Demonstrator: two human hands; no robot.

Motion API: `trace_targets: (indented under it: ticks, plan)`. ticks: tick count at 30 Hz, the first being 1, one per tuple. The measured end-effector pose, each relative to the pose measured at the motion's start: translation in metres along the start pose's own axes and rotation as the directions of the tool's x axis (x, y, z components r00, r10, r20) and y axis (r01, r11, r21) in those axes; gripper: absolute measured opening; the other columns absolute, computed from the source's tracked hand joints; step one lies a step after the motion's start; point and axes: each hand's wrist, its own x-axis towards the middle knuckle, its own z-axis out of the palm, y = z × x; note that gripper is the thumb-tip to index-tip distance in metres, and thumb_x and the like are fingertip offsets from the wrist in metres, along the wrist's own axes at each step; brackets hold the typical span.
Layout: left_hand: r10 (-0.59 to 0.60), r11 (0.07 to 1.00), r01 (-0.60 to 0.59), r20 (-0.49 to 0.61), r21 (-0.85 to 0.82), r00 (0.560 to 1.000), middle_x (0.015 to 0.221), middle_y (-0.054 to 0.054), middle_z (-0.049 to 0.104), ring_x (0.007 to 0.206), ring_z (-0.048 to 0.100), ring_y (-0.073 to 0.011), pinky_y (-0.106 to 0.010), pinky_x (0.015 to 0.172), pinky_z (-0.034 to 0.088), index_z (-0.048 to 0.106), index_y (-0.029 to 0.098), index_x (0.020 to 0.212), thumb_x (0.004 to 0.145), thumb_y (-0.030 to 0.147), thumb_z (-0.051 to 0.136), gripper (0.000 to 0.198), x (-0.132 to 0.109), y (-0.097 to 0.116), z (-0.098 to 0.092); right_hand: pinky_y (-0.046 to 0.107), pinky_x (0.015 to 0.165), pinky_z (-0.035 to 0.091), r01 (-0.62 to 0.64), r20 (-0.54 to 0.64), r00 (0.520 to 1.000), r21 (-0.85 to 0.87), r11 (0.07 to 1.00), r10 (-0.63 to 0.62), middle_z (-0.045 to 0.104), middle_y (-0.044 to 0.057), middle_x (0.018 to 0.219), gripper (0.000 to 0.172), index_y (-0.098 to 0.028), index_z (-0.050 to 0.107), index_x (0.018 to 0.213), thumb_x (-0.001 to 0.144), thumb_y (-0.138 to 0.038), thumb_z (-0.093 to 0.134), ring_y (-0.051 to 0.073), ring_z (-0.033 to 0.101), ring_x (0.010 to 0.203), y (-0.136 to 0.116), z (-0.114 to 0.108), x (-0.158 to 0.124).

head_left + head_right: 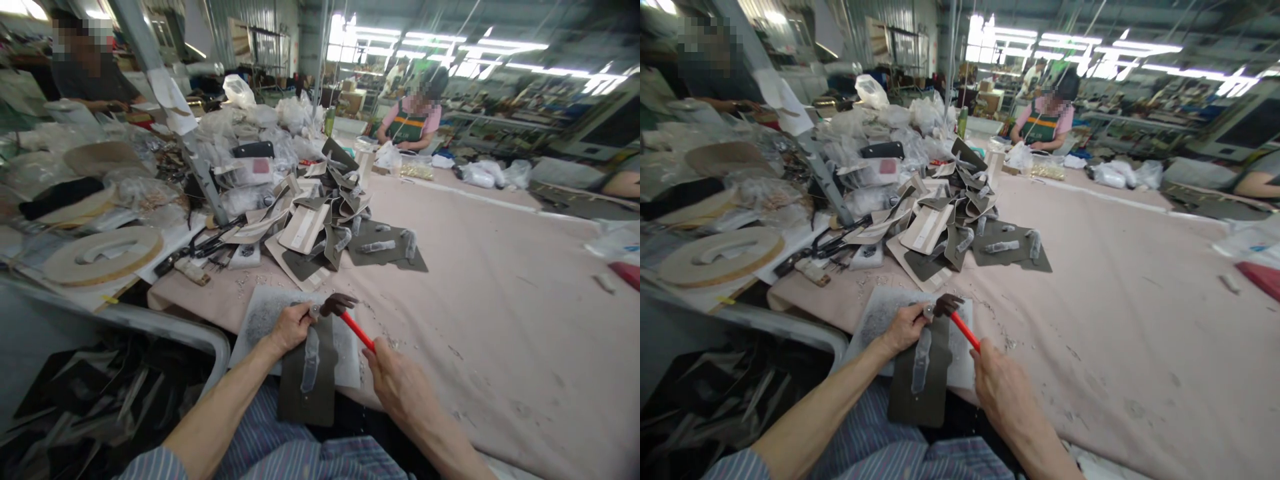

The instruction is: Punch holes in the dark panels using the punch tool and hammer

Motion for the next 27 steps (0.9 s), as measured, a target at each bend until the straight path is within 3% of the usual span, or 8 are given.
trace_targets:
  ticks: [7,10,13,16,20,24,25,27]
  plan:
    - [0.019,1.000,-0.020,-0.021,-0.023,1.000,0.079,0.000,0.068,0.076,0.063,-0.0151,-0.025,0.075,0.047,0.067,0.018,0.085,0.082,0.009,0.053,0.016,-0.001,-0.002,0.000,0.029,0.059,0.034,-0.266,0.117,0.955,-0.074,0.961,0.274,0.061,0.004,0.067,0.028,-0.022,0.051,0.088,0.102,-0.037,0.031,0.021,0.060,0.064,0.069,0.025,0.001]
    - [0.023,0.999,-0.024,-0.031,-0.033,0.999,0.078,0.000,0.068,0.074,0.063,-0.0147,-0.024,0.074,0.047,0.067,0.018,0.082,0.082,0.011,0.056,0.014,0.000,-0.001,0.001,0.034,0.069,0.043,-0.280,-0.056,0.960,-0.116,0.953,0.276,0.065,0.014,0.092,0.031,-0.016,0.056,0.105,0.099,-0.036,0.034,0.026,0.063,0.081,0.072,0.034,0.008]
    - [0.021,0.999,-0.023,-0.041,-0.038,0.999,0.077,0.000,0.068,0.073,0.062,-0.0145,-0.024,0.072,0.047,0.068,0.018,0.082,0.084,0.015,0.057,0.011,-0.001,-0.001,0.002,0.037,0.081,0.048,-0.091,-0.238,0.965,0.104,0.990,0.114,0.060,0.018,0.118,0.043,-0.013,0.049,0.127,0.097,-0.042,0.039,0.027,0.062,0.096,0.029,0.042,0.011]
    - [-0.029,0.998,0.023,-0.100,-0.056,0.995,0.076,0.000,0.068,0.070,0.061,-0.0139,-0.023,0.069,0.047,0.068,0.017,0.084,0.083,0.024,0.065,0.008,-0.002,-0.001,0.004,0.034,0.078,0.051,0.053,-0.118,0.993,0.358,0.932,-0.011,0.064,0.014,0.116,0.049,-0.015,0.045,0.133,0.094,-0.044,0.047,0.024,0.066,0.090,-0.042,0.059,0.007]
    - [-0.175,0.978,0.132,-0.295,-0.159,0.939,0.073,0.001,0.067,0.065,0.061,-0.0132,-0.022,0.063,0.048,0.067,0.017,0.085,0.079,0.034,0.071,0.018,0.001,-0.006,0.002,0.034,0.065,0.051,-0.047,-0.004,0.999,0.427,0.903,0.054,0.069,0.010,0.078,0.019,-0.018,0.059,0.090,0.089,-0.032,0.047,0.025,0.067,0.069,-0.095,0.087,0.010]
    - [-0.350,0.933,0.233,-0.543,-0.275,0.763,0.075,-0.002,0.069,0.068,0.064,-0.0155,-0.025,0.064,0.051,0.062,0.018,0.085,0.086,0.034,0.062,0.016,0.004,-0.007,0.002,0.031,0.056,0.050,-0.064,-0.070,0.991,0.509,0.858,0.115,0.066,0.004,0.068,0.032,-0.025,0.054,0.078,0.095,-0.040,0.031,0.023,0.065,0.064,-0.070,0.055,0.018]
    - [-0.363,0.929,0.249,-0.553,-0.272,0.750,0.076,-0.003,0.069,0.069,0.064,-0.0163,-0.027,0.064,0.051,0.061,0.018,0.084,0.087,0.031,0.062,0.013,0.004,-0.005,0.003,0.031,0.056,0.050,-0.060,-0.076,0.990,0.531,0.845,0.118,0.065,0.004,0.068,0.034,-0.025,0.054,0.076,0.095,-0.043,0.032,0.022,0.063,0.064,-0.063,0.037,0.022]
    - [-0.351,0.936,0.288,-0.490,-0.202,0.798,0.073,-0.003,0.068,0.068,0.064,-0.0174,-0.029,0.063,0.052,0.061,0.021,0.081,0.085,0.024,0.065,0.006,0.003,-0.003,0.004,0.032,0.049,0.045,-0.161,-0.111,0.953,0.606,0.779,0.282,0.060,0.003,0.058,0.030,-0.026,0.054,0.069,0.089,-0.047,0.048,0.022,0.058,0.054,-0.062,0.000,0.036]
